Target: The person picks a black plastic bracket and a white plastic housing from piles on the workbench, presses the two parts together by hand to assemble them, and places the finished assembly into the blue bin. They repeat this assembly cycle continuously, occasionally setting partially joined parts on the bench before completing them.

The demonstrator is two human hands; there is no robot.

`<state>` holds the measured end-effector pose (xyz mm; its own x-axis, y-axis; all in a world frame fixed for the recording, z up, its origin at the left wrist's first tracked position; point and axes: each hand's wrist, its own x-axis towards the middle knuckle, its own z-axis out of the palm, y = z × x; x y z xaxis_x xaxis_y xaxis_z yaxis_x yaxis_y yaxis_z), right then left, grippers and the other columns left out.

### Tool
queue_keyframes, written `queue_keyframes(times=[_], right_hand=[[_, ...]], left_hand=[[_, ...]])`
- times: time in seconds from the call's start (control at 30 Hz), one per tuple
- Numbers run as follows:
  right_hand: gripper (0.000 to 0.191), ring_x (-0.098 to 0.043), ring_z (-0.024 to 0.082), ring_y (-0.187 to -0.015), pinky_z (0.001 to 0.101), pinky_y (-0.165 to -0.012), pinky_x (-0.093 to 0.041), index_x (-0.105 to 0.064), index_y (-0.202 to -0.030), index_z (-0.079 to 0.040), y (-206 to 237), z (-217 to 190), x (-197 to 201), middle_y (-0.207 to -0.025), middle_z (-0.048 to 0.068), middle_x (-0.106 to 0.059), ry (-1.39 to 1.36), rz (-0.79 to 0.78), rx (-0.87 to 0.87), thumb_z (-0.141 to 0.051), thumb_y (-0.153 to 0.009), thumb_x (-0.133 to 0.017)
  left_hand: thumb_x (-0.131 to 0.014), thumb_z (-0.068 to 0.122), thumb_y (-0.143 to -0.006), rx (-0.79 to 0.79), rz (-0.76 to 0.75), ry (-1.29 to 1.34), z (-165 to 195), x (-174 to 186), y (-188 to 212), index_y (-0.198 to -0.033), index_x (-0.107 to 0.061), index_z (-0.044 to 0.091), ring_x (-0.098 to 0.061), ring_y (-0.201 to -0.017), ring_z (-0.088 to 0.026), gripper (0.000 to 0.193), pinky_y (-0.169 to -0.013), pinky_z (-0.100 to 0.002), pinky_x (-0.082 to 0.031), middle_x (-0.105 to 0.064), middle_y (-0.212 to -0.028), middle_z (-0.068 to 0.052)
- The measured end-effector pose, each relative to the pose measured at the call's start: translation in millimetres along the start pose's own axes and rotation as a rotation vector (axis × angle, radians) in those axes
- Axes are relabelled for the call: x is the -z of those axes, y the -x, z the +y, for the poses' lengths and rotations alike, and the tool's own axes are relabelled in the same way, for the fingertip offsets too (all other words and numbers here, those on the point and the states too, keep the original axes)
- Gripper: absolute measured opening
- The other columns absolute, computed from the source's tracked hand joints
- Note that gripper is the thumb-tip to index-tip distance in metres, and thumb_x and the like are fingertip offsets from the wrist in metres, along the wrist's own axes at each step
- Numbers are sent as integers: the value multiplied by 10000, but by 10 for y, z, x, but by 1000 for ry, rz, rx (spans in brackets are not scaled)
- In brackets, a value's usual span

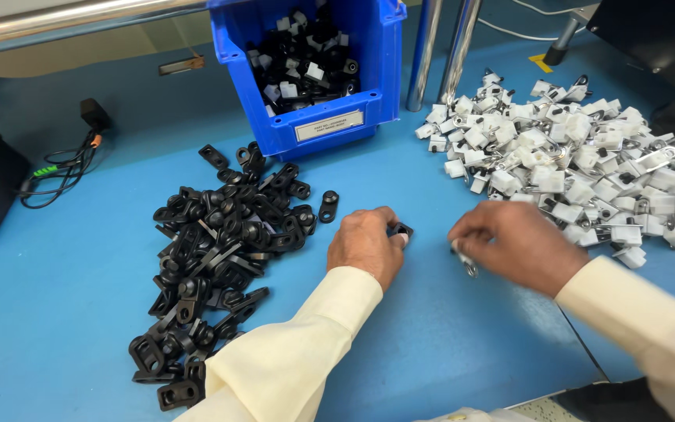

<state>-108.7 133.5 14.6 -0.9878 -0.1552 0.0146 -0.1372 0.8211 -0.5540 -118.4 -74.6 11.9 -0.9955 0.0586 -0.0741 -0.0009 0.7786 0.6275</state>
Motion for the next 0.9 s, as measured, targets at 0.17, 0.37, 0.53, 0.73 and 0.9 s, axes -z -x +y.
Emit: queue_keyframes(times=[0.17, 0.37, 0.53, 0.73, 0.9], right_hand=[[376, -762, 207, -789, 347, -749, -591, -739, -1181, -115, 355, -59, -280, -925, 123, -785, -42, 223, -126, -200, -819, -788], [358, -775, 201, -811, 349, -746, -607, -735, -1142, -91, 486, -107, -427, -917, 135, -789, -140, 357, -199, -197, -806, -798], [335, -739, 185, -773, 319, -738, -587, -763, -1123, -104, 362, -88, -428, -872, 125, -778, 120, 245, -83, -223, -816, -827], [307, -726, 110, -783, 263, -709, -577, -763, -1098, -31, 452, 18, -375, -903, 80, -816, -517, 164, -210, -115, -805, -795], [304, -745, 111, -792, 263, -726, -593, -769, -1106, -47, 543, -38, -508, -913, 70, -828, -573, 174, -236, -112, -810, -787]], left_hand=[[-727, 152, -886, 204, -107, 240, 34, 54, 82, -932, -654, 21, -768, -695, -246, 158, -712, -361, -621, -761, -855, -167], [-686, 125, -915, 329, -131, 408, 17, 41, 308, -922, -600, 19, -745, -571, -191, 136, -538, -315, -605, -744, -813, -132], [-646, 70, -927, 337, -126, 500, 27, -25, 371, -937, -559, -24, -772, -596, -225, 128, -478, -313, -612, -741, -806, -174], [-652, -10, -878, 439, -172, 739, 158, -220, 478, -953, -517, -46, -779, -624, -297, 159, -464, -342, -623, -735, -846, -225], [-686, 81, -910, 414, -237, 557, 229, -159, 513, -995, -570, -61, -771, -617, -274, 201, -474, -333, -608, -743, -853, -213]])
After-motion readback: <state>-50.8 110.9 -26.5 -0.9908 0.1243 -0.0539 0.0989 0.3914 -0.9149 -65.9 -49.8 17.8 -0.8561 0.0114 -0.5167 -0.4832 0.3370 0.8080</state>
